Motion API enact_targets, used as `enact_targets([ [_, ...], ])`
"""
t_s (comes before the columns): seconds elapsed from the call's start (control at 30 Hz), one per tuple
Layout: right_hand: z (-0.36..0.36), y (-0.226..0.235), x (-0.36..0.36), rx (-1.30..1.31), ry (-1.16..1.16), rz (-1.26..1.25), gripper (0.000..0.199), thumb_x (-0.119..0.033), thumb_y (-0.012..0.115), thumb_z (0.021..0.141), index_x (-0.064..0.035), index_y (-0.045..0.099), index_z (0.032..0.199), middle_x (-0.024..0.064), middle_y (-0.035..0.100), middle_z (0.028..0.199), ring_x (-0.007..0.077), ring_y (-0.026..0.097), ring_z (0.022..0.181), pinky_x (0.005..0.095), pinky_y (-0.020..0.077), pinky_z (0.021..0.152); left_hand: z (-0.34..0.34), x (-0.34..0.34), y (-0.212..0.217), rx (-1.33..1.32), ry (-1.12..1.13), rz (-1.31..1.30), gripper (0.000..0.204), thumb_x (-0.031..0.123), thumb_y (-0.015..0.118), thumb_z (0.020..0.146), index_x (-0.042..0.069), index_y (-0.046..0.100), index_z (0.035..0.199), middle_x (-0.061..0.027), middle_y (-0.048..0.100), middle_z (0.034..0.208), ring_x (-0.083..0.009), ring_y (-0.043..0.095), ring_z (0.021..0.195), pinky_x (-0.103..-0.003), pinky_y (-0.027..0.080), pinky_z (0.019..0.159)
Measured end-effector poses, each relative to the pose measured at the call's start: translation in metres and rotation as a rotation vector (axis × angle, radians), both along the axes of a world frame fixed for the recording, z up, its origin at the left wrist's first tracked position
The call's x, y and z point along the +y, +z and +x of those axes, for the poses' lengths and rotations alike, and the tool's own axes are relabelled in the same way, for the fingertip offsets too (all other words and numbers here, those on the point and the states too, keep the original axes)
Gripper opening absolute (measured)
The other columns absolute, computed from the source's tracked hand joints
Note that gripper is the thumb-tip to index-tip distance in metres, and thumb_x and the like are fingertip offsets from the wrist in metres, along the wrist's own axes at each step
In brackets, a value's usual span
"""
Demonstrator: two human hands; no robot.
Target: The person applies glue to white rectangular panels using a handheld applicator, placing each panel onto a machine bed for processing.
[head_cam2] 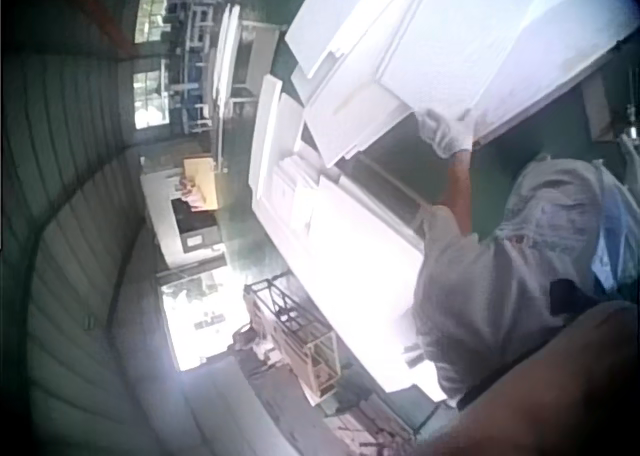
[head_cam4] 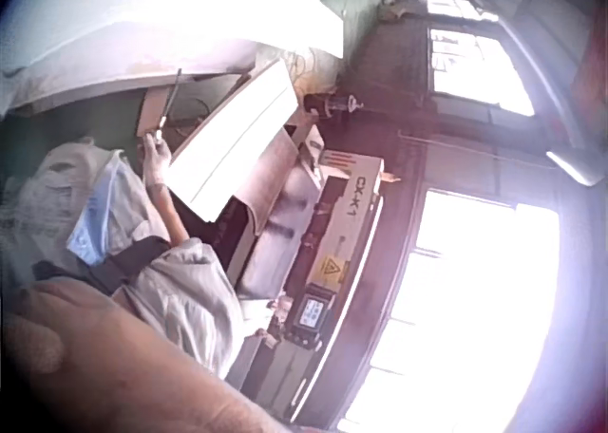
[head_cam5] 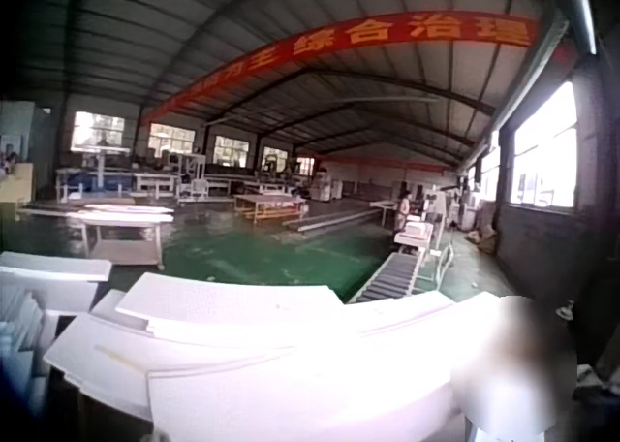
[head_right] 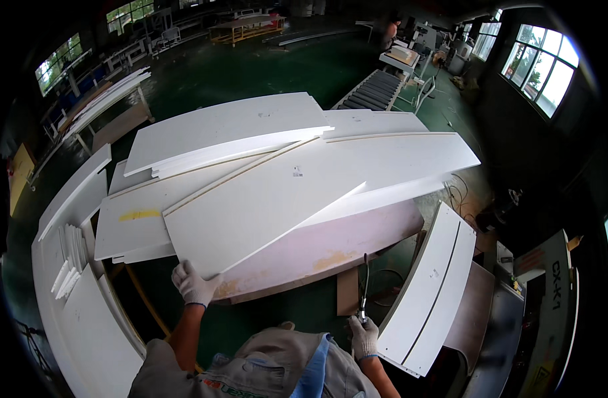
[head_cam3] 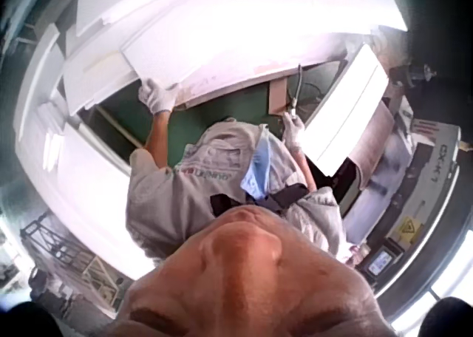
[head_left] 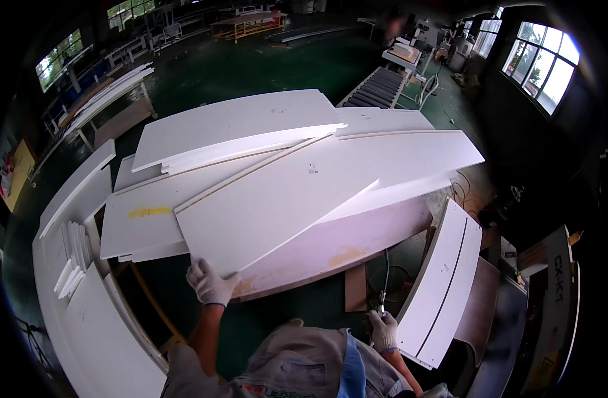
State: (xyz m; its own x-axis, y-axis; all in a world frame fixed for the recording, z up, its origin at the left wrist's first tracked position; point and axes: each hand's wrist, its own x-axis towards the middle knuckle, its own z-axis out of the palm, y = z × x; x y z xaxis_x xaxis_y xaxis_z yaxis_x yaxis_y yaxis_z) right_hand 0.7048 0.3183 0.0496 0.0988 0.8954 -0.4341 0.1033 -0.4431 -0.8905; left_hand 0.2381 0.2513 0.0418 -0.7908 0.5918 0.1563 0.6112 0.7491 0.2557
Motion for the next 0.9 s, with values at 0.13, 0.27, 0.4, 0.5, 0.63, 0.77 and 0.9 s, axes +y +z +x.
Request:
enact_targets([
  [0.13,-0.02,0.002,0.028,0.066,0.11,0.022,0.023,-0.026,0.067,0.101,-0.0046,0.069,0.093,0.0046,0.07,0.077,0.0121,0.062,0.062,0.0273,0.0473,0.054,0.024,0.064,-0.023,0.281,-0.458,-0.258,0.085,0.041,0.065,0.089,-0.004,0.036,0.154,-0.0287,0.033,0.162,-0.0475,0.027,0.152,-0.061,0.022,0.123],
  [0.27,-0.036,0.001,0.036,0.118,0.157,-0.017,0.025,-0.027,0.067,0.101,-0.0035,0.07,0.094,0.0067,0.072,0.08,0.0138,0.064,0.063,0.0279,0.0478,0.054,0.03,0.121,-0.042,0.406,-0.484,-0.336,0.058,0.019,0.041,0.101,-0.007,0.039,0.152,-0.0303,0.039,0.159,-0.0498,0.037,0.147,-0.061,0.026,0.122],
  [0.4,-0.03,0.013,0.032,0.208,0.128,-0.047,0.021,-0.027,0.07,0.1,-0.0072,0.069,0.093,0.0026,0.071,0.08,0.0088,0.061,0.064,0.0247,0.0454,0.057,0.035,0.102,-0.047,0.487,-0.535,-0.387,0.058,0.021,0.043,0.1,-0.007,0.04,0.152,-0.0319,0.043,0.155,-0.0524,0.042,0.141,-0.062,0.03,0.12],
  [0.5,-0.002,-0.011,0.017,0.217,0.109,-0.035,0.02,-0.026,0.07,0.1,-0.0068,0.069,0.094,0.0033,0.071,0.079,0.01,0.061,0.064,0.025,0.0443,0.055,0.046,0.054,-0.044,0.487,-0.59,-0.385,0.058,0.021,0.043,0.1,-0.007,0.041,0.151,-0.032,0.044,0.154,-0.0532,0.043,0.14,-0.063,0.03,0.12],
  [0.63,0.009,-0.016,-0.01,0.296,0.01,-0.095,0.022,-0.027,0.069,0.1,-0.0052,0.068,0.097,0.0051,0.072,0.082,0.0123,0.065,0.068,0.0269,0.0503,0.059,0.045,-0.025,-0.013,0.492,-0.672,-0.438,0.06,0.024,0.051,0.096,-0.006,0.045,0.148,-0.0326,0.045,0.152,-0.0514,0.046,0.139,-0.057,0.039,0.116],
  [0.77,0.012,-0.006,-0.005,0.288,0.095,-0.141,0.025,-0.029,0.065,0.102,-0.0042,0.066,0.098,0.0072,0.072,0.085,0.0156,0.068,0.07,0.0291,0.0534,0.061,0.048,-0.001,0.167,0.106,-0.779,-0.456,0.06,0.018,0.062,0.084,-0.004,0.054,0.139,-0.0318,0.062,0.13,-0.0402,0.064,0.119,-0.047,0.052,0.1],
  [0.9,-0.04,0.002,0.03,0.63,0.331,-0.216,0.03,-0.031,0.059,0.106,-0.0026,0.064,0.113,0.0104,0.072,0.094,0.0211,0.071,0.079,0.0333,0.0574,0.067,0.006,0.048,0.281,-0.357,-0.895,-0.18,0.042,0.005,0.064,0.078,-0.008,0.065,0.118,-0.026,0.073,0.107,-0.0407,0.073,0.095,-0.041,0.058,0.087],
])
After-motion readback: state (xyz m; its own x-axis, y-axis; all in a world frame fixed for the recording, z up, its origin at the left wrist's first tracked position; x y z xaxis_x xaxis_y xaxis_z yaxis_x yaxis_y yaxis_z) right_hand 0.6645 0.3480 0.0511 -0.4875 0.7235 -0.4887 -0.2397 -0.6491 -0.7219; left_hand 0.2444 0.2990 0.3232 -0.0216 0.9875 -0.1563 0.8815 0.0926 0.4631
